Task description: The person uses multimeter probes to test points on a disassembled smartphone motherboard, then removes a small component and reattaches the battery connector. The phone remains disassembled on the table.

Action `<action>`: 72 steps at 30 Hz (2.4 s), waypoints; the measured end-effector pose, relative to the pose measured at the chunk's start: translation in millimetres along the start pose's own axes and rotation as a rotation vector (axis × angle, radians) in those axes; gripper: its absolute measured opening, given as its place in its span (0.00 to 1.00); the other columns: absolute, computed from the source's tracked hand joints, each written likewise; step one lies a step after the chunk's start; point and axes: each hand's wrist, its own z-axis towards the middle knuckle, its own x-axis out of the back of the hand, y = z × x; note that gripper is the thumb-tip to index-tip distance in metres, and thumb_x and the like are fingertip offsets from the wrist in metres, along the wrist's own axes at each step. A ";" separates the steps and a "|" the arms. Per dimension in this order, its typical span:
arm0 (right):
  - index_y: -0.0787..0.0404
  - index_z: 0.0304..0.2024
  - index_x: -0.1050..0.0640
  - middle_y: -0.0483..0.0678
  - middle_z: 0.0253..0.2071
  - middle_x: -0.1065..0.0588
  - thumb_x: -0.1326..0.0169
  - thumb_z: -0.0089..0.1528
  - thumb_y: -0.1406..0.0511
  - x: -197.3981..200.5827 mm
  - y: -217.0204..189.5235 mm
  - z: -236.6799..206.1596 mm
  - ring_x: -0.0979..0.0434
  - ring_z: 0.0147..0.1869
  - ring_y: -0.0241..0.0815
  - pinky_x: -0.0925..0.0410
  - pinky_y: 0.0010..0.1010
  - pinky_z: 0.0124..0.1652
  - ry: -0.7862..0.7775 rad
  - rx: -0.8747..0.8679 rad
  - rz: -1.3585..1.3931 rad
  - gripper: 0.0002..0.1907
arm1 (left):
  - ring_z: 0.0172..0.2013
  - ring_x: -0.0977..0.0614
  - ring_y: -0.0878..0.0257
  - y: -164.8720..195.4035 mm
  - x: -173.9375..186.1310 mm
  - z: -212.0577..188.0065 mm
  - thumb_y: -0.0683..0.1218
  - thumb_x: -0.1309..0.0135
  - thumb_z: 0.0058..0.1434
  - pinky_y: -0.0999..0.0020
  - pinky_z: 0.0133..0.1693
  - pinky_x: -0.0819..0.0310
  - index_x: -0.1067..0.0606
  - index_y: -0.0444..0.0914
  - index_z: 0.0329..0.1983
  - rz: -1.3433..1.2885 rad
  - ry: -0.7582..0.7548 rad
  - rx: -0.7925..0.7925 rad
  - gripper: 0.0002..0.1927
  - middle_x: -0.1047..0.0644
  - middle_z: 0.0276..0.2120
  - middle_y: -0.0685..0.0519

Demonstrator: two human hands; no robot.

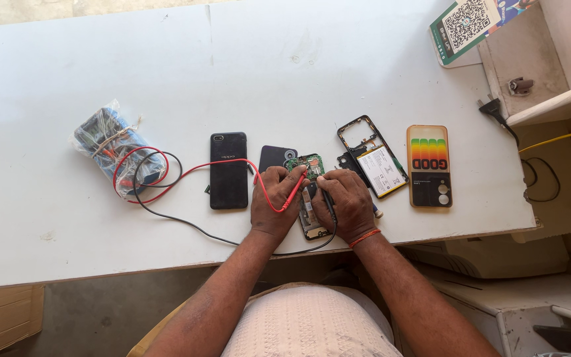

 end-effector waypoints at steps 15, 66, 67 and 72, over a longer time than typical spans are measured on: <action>0.64 0.41 0.21 0.52 0.40 0.24 0.42 0.60 0.69 4.1 0.8 1.7 0.21 0.46 0.48 0.25 0.39 0.48 0.010 0.006 -0.006 0.07 | 0.37 0.26 0.61 4.3 -2.0 0.7 0.50 0.38 0.65 0.63 0.38 0.27 0.18 0.46 0.52 0.018 0.012 -0.015 0.13 0.28 0.36 0.56; 0.67 0.48 0.19 0.57 0.48 0.20 0.42 0.61 0.68 16.0 7.3 -3.4 0.20 0.54 0.53 0.27 0.43 0.55 0.010 -0.039 -0.017 0.14 | 0.37 0.25 0.58 19.6 -9.9 -3.4 0.49 0.39 0.65 0.61 0.37 0.28 0.19 0.44 0.52 -0.011 0.047 -0.051 0.13 0.28 0.36 0.54; 0.67 0.48 0.19 0.57 0.48 0.20 0.42 0.61 0.68 16.3 7.6 -4.0 0.20 0.54 0.54 0.27 0.43 0.56 0.007 -0.037 -0.020 0.14 | 0.37 0.25 0.58 20.0 -10.1 -4.0 0.49 0.39 0.65 0.61 0.37 0.28 0.19 0.44 0.52 -0.016 0.043 -0.050 0.13 0.28 0.36 0.54; 0.67 0.49 0.20 0.57 0.49 0.21 0.42 0.62 0.68 15.2 10.0 -5.7 0.20 0.55 0.54 0.27 0.43 0.56 0.006 -0.049 -0.017 0.13 | 0.37 0.25 0.59 18.9 -11.5 -3.0 0.48 0.39 0.65 0.61 0.37 0.28 0.19 0.44 0.52 0.000 0.040 -0.051 0.13 0.28 0.36 0.54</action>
